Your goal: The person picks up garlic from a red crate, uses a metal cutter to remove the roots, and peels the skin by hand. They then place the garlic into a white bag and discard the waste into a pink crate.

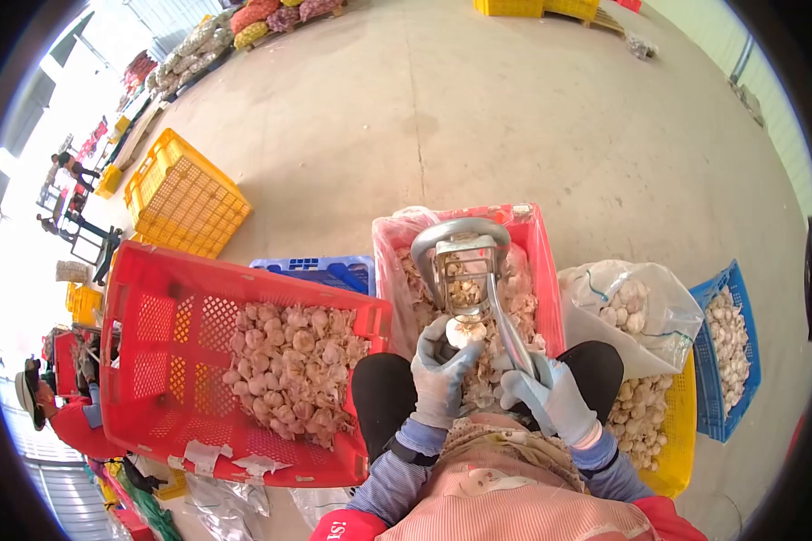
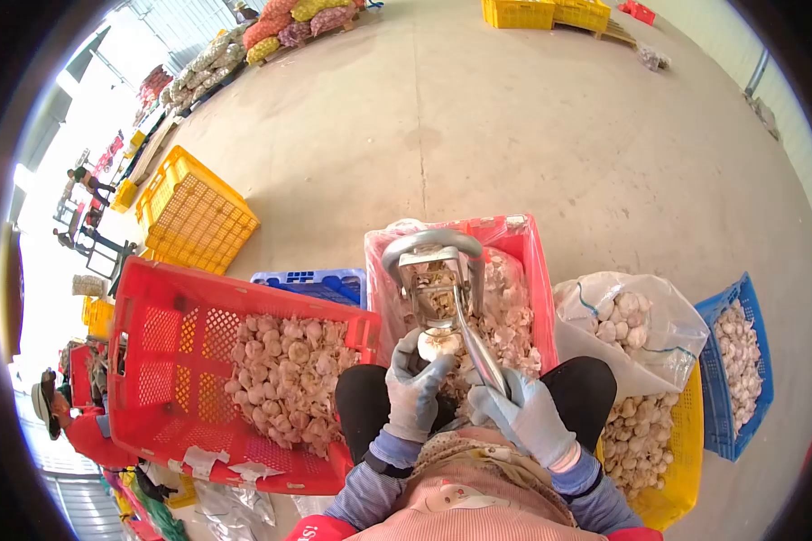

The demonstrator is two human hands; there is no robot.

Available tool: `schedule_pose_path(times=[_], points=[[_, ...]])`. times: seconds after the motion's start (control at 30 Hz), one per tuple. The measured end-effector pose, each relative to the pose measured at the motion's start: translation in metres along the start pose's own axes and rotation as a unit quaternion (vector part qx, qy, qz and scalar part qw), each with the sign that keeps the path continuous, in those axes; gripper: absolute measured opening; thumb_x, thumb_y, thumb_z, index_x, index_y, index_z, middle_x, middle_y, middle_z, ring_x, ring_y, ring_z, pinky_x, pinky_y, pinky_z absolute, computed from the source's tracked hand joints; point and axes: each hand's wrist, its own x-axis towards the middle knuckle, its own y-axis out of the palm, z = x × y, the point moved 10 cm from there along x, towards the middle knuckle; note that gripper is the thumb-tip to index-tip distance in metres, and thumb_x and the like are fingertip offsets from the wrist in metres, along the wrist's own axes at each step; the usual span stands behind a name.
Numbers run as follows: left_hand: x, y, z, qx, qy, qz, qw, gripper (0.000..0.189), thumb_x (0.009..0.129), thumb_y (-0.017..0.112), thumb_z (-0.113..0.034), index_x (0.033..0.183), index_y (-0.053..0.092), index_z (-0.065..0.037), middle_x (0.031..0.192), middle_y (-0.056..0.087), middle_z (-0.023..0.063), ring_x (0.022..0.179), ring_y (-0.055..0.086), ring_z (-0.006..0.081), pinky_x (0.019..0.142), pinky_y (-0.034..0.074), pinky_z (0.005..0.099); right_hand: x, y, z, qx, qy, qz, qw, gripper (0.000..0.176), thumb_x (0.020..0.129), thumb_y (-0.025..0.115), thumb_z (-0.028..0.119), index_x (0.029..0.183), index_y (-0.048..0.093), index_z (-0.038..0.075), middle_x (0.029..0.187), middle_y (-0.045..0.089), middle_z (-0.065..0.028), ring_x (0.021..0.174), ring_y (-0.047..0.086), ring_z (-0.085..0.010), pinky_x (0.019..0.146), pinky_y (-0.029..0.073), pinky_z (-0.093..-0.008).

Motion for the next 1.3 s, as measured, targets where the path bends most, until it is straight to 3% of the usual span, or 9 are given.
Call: schedule_pose_path(times=[0.27,0.47,0.67,0.8,0.9,1.03,1.1,1.13,1.3], points=[[0.003,0.004,-0.008,-0.008,0.018,-0.038,0.999,0.052,0.07,0.083,-0.002,0.112,0.052,0.0,0.102,0.065,0.0083,0.087,0.064,0.0135,0.081,0.054,0.0269,-0.014,0.006,0.018,0.121,0.053,-0.006,0.991,0.031,0.092,0.064,0.019,0.11,0.058,-0.006,0.082,0.064,-0.0062,0.068,0.064,-0.0112,0.059,0.049,-0.0242],[0.004,0.005,-0.007,0.017,-0.024,-0.06,0.998,0.048,0.07,0.082,-0.003,0.109,0.053,-0.002,0.1,0.066,0.0074,0.08,0.062,0.0096,0.073,0.052,0.0229,0.005,-0.002,-0.02,-0.073,0.032,-0.009,0.997,0.031,0.091,0.064,0.023,0.108,0.058,-0.002,0.079,0.067,-0.014,0.066,0.068,-0.0229,0.061,0.051,-0.0318],[0.015,0.001,0.019,-0.054,-0.009,-0.028,0.998,0.047,0.075,0.077,-0.001,0.116,0.054,-0.004,0.102,0.064,0.0043,0.083,0.061,0.0099,0.074,0.051,0.0241,0.047,-0.01,-0.027,-0.339,-0.104,-0.131,0.926,0.042,0.086,0.066,0.028,0.118,0.056,0.002,0.096,0.068,-0.0185,0.084,0.066,-0.0378,0.072,0.051,-0.0443],[-0.002,0.009,0.004,-0.085,-0.009,0.058,0.995,0.05,0.077,0.075,-0.003,0.123,0.053,-0.003,0.107,0.064,0.0039,0.093,0.062,0.0123,0.084,0.05,0.0264,0.004,-0.011,0.023,-0.353,-0.268,-0.211,0.871,0.056,0.082,0.07,0.023,0.132,0.052,0.005,0.12,0.06,-0.0203,0.108,0.059,-0.0369,0.087,0.049,-0.0426],[-0.034,0.009,-0.005,-0.077,-0.048,0.115,0.989,0.048,0.078,0.076,-0.005,0.121,0.056,-0.001,0.104,0.066,0.0047,0.092,0.064,0.0129,0.08,0.053,0.026,-0.04,0.006,0.074,-0.339,-0.357,-0.147,0.858,0.056,0.076,0.074,0.02,0.127,0.057,0.005,0.12,0.061,-0.019,0.106,0.06,-0.0366,0.087,0.05,-0.0415],[-0.065,0.007,0.022,0.024,-0.149,0.144,0.978,0.032,0.084,0.073,-0.016,0.109,0.064,0.002,0.086,0.066,0.0043,0.073,0.064,0.0111,0.065,0.053,0.0235,-0.045,0.015,0.046,-0.187,-0.284,-0.067,0.938,0.048,0.079,0.074,0.015,0.123,0.059,0.003,0.113,0.065,-0.0151,0.1,0.065,-0.028,0.085,0.051,-0.0351],[-0.069,0.006,0.033,0.023,-0.173,0.15,0.973,0.034,0.087,0.072,-0.022,0.109,0.064,0.003,0.079,0.065,0.0036,0.069,0.063,0.0123,0.063,0.053,0.025,-0.036,0.009,-0.01,0.144,-0.027,-0.013,0.989,0.041,0.088,0.069,0.022,0.121,0.059,-0.001,0.11,0.066,-0.0076,0.095,0.062,-0.0153,0.081,0.05,-0.0293],[-0.073,0.013,0.027,0.027,-0.154,0.158,0.975,0.034,0.089,0.069,-0.025,0.108,0.064,0.002,0.074,0.064,0.0032,0.063,0.061,0.0109,0.059,0.051,0.0239,-0.036,-0.004,-0.004,0.08,-0.082,-0.053,0.992,0.043,0.094,0.063,0.03,0.121,0.059,-0.003,0.107,0.064,-0.0027,0.093,0.057,-0.0072,0.078,0.048,-0.0238],[-0.067,-0.002,-0.013,0.129,-0.068,0.066,0.987,0.019,0.091,0.063,-0.011,0.104,0.068,0.002,0.081,0.066,0.0034,0.068,0.06,0.0092,0.064,0.05,0.0235,-0.054,-0.067,-0.016,0.262,-0.044,-0.148,0.952,0.044,0.091,0.062,0.035,0.115,0.062,-0.002,0.099,0.067,-0.0061,0.091,0.061,-0.0117,0.081,0.049,-0.0253]])
